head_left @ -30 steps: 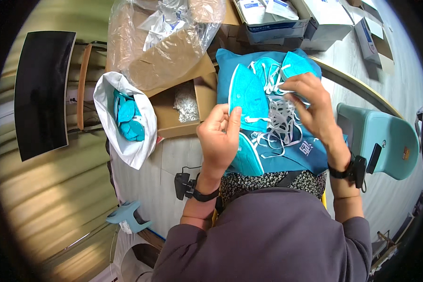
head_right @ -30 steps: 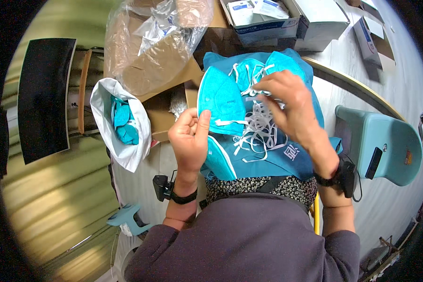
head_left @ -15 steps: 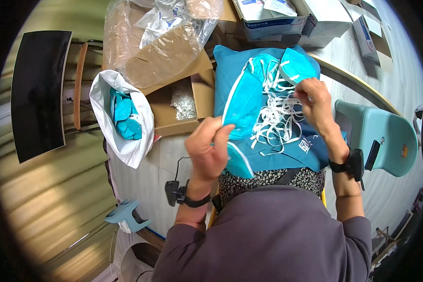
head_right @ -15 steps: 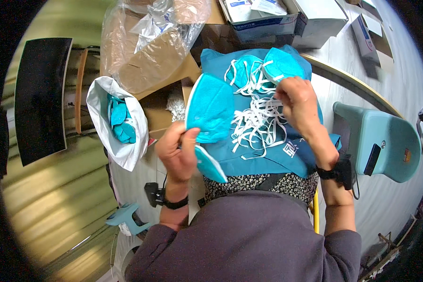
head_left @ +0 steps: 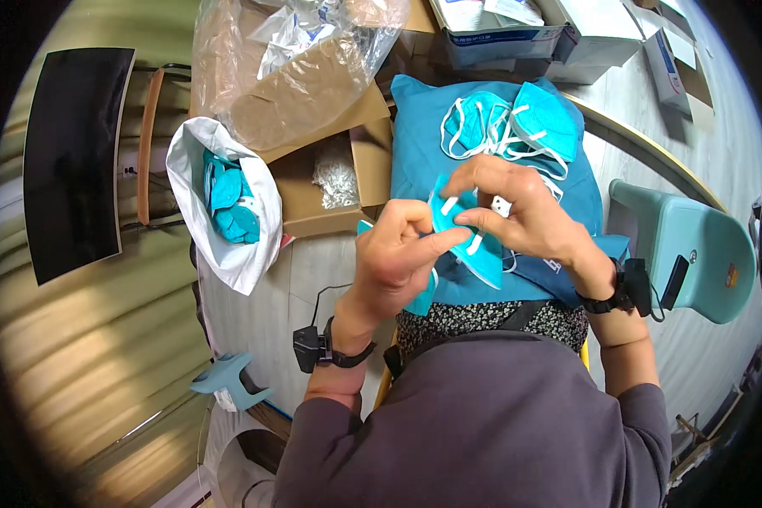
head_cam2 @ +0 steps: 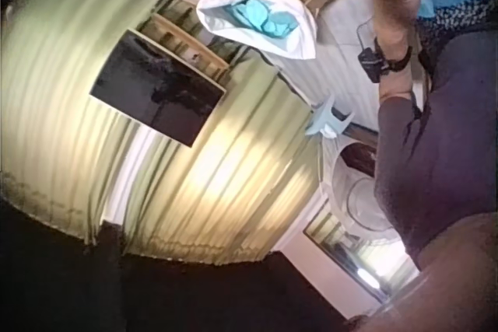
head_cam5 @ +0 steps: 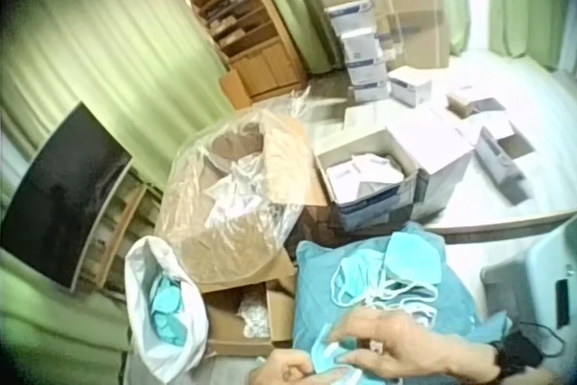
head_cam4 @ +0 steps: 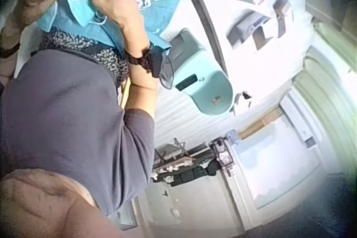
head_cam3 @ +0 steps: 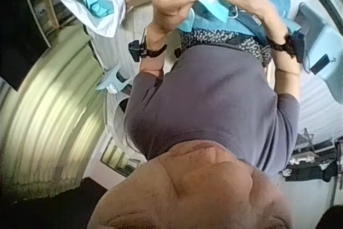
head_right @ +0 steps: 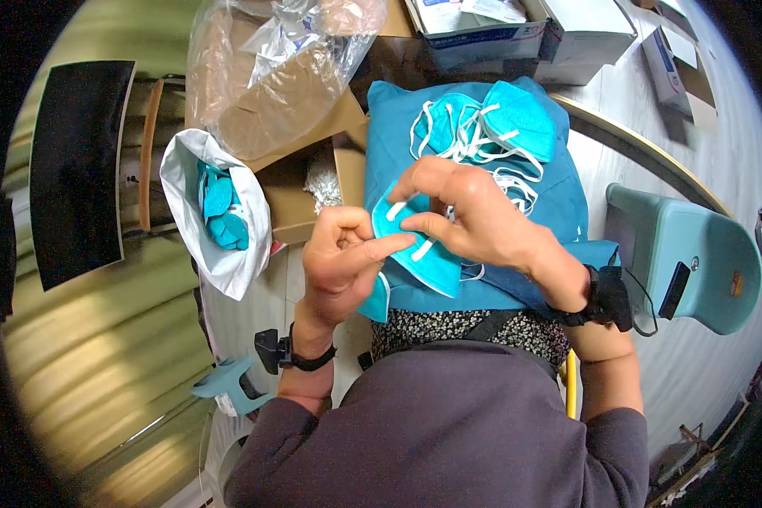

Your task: The person is sorting and preparing medical masks, likely for packaging or distribution.

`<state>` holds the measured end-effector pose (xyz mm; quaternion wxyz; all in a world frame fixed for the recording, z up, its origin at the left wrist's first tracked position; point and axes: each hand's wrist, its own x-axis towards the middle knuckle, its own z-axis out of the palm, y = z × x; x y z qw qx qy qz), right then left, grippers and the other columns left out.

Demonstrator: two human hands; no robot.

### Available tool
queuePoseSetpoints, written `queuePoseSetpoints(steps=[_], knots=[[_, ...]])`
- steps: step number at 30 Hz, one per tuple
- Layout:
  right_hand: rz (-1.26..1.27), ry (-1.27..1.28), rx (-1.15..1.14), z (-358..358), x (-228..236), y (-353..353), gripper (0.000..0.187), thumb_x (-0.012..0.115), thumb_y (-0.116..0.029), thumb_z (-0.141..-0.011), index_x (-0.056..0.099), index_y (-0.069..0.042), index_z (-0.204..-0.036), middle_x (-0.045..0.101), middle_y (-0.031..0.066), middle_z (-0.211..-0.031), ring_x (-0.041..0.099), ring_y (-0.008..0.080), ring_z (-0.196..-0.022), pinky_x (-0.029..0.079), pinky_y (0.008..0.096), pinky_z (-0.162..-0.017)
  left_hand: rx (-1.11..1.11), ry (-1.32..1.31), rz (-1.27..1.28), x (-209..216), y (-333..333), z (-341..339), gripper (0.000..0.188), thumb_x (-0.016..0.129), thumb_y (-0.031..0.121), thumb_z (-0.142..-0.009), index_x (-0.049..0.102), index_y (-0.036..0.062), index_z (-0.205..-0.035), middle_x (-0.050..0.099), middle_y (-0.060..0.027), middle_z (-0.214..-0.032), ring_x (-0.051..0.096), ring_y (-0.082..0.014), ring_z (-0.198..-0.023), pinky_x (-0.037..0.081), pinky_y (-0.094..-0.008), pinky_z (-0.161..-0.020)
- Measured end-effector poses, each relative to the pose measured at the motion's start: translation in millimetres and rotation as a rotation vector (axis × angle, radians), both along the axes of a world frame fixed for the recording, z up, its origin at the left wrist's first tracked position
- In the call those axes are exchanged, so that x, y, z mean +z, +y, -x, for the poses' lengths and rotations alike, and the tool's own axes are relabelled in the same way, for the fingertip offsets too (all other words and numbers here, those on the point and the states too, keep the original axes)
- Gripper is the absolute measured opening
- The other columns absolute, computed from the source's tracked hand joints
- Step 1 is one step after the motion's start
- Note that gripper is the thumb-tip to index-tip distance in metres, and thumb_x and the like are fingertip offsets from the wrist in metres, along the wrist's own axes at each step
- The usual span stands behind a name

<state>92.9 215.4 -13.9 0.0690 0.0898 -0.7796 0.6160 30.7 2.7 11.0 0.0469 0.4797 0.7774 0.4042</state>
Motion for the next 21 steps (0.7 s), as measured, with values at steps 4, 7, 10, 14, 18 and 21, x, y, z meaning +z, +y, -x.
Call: queuePoseSetpoints(steps=[4, 7, 10, 14, 18, 21], knots=[[0.001, 0.013, 0.011, -2, -17, -7, 0.016, 0.072, -0.004, -0.080, 0.061, -0.002, -0.091, 0.057, 0.0117, -0.079, 0.059, 0.0276, -0.072, 0.046, 0.0371, -0.062, -0.036, 0.011, 0.037, -1, 2, -2, 0.038, 0.066, -0.012, -0.069, 0.076, 0.0135, -0.095, 0.058, -0.0028, -0.098, 0.046, -0.0096, -0.059, 0.039, -0.0237, -0.054], [-0.159, 0.089, -0.033, -3, -21, -6, 0.017, 0.070, 0.000, -0.075, 0.060, -0.004, -0.088, 0.057, 0.0113, -0.079, 0.059, 0.0318, -0.072, 0.046, 0.0391, -0.062, -0.089, 0.022, -0.051, -5, 2, -4, 0.034, 0.065, -0.009, -0.069, 0.075, 0.0116, -0.094, 0.064, -0.0036, -0.089, 0.062, -0.0152, -0.070, 0.048, -0.0276, -0.059], [-0.525, 0.324, -0.262, 2, -38, 11, 0.028, 0.064, 0.006, -0.063, 0.058, -0.007, -0.087, 0.059, 0.0116, -0.081, 0.059, 0.0376, -0.075, 0.047, 0.0434, -0.062, -0.131, 0.011, -0.030, 2, 1, -4, 0.034, 0.062, -0.009, -0.068, 0.075, 0.0098, -0.094, 0.064, -0.0051, -0.088, 0.065, -0.0195, -0.072, 0.051, -0.0303, -0.061], [-0.500, -0.027, -0.556, -8, -49, 73, 0.010, 0.062, 0.003, -0.081, 0.058, -0.002, -0.088, 0.062, 0.0133, -0.081, 0.062, 0.0356, -0.074, 0.048, 0.0416, -0.063, -0.134, -0.092, -0.018, 27, -8, -7, 0.034, 0.062, -0.009, -0.067, 0.074, 0.0090, -0.094, 0.063, -0.0068, -0.090, 0.064, -0.0228, -0.074, 0.052, -0.0322, -0.064], [-0.121, 0.035, 0.040, -9, -3, 30, 0.018, 0.066, -0.004, -0.086, 0.065, 0.002, -0.103, 0.066, 0.0124, -0.091, 0.063, 0.0292, -0.090, 0.049, 0.0360, -0.081, -0.020, -0.015, 0.091, 8, -17, -2, 0.034, 0.062, -0.012, -0.067, 0.072, 0.0070, -0.094, 0.063, -0.0087, -0.096, 0.065, -0.0234, -0.083, 0.052, -0.0312, -0.069], [0.043, -0.094, 0.153, -18, 7, 1, 0.022, 0.069, -0.009, -0.085, 0.066, 0.001, -0.104, 0.065, 0.0150, -0.095, 0.064, 0.0314, -0.092, 0.050, 0.0374, -0.083, 0.008, -0.054, 0.034, 5, -6, 0, 0.033, 0.061, -0.014, -0.069, 0.070, 0.0064, -0.094, 0.065, -0.0098, -0.099, 0.064, -0.0240, -0.082, 0.052, -0.0318, -0.071]])
